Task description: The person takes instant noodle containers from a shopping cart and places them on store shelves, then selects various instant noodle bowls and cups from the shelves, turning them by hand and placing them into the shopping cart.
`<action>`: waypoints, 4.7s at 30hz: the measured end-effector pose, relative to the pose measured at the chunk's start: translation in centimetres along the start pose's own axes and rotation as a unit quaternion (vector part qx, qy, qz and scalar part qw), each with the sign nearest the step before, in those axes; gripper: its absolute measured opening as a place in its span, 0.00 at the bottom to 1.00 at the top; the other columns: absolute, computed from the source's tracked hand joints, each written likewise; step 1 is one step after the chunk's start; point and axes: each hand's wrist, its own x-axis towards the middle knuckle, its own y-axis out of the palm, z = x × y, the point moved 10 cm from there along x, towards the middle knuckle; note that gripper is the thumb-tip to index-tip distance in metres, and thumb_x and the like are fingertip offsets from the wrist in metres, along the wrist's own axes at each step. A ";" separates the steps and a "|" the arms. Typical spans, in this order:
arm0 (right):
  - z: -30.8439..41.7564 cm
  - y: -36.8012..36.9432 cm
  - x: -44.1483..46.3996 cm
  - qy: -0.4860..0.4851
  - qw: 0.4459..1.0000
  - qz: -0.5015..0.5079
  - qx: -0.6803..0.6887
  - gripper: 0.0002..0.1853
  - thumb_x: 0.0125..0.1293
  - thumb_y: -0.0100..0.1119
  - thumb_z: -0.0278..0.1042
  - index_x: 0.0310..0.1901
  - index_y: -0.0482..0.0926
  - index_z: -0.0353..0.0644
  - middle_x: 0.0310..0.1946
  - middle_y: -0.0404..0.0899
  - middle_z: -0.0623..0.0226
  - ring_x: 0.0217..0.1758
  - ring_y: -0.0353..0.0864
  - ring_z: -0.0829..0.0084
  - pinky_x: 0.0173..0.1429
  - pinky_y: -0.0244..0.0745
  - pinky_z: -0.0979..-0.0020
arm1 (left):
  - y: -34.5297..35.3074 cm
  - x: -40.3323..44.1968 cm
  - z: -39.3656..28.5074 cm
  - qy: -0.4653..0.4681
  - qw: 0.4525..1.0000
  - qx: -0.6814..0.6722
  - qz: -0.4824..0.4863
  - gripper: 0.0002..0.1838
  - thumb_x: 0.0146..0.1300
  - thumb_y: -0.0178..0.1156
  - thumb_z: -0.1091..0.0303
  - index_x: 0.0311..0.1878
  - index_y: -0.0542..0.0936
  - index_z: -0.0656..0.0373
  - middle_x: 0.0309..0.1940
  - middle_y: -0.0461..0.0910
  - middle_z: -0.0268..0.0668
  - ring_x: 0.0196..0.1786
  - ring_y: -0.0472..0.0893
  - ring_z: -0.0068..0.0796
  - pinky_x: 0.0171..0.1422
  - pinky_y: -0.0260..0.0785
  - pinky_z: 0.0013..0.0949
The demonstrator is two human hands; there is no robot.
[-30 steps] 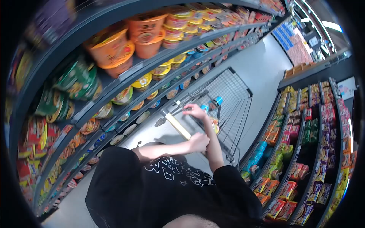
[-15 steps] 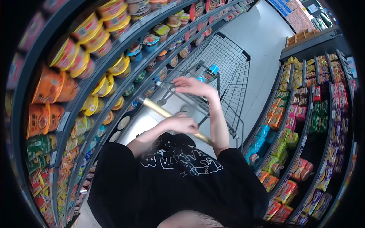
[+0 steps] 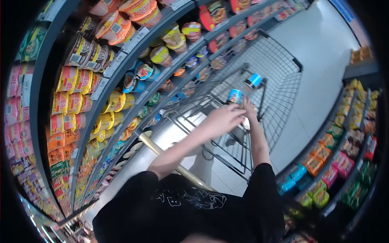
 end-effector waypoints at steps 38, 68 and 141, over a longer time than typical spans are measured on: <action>-7.0 -16.6 16.1 0.055 0.984 -0.144 0.093 0.54 0.36 0.68 0.60 0.64 0.51 0.50 0.63 0.42 0.44 0.66 0.49 0.51 0.60 0.59 0.59 | -7.4 5.4 -4.4 0.024 0.985 -0.125 -0.115 0.37 0.38 0.69 0.61 0.56 0.68 0.56 0.58 0.56 0.58 0.58 0.64 0.55 0.57 0.62 0.47; 8.2 -24.3 -4.6 -0.038 0.703 -0.106 0.702 0.25 0.59 0.55 0.31 0.56 0.61 0.35 0.52 0.67 0.58 0.53 0.70 0.65 0.52 0.71 0.62 | -23.8 -22.6 7.5 -0.033 0.818 -0.263 -0.510 0.58 0.26 0.76 0.70 0.62 0.49 0.63 0.57 0.60 0.44 0.56 0.68 0.34 0.61 0.61 0.34; 11.1 -7.7 -19.1 0.044 0.922 0.082 0.376 0.16 0.61 0.45 0.41 0.41 0.76 0.39 0.26 0.78 0.64 0.21 0.76 0.79 0.19 0.64 0.81 | -6.2 -16.7 1.5 -0.076 0.938 0.182 -0.285 0.16 0.41 0.56 0.72 0.38 0.78 0.56 0.35 0.78 0.35 0.45 0.73 0.33 0.67 0.46 0.44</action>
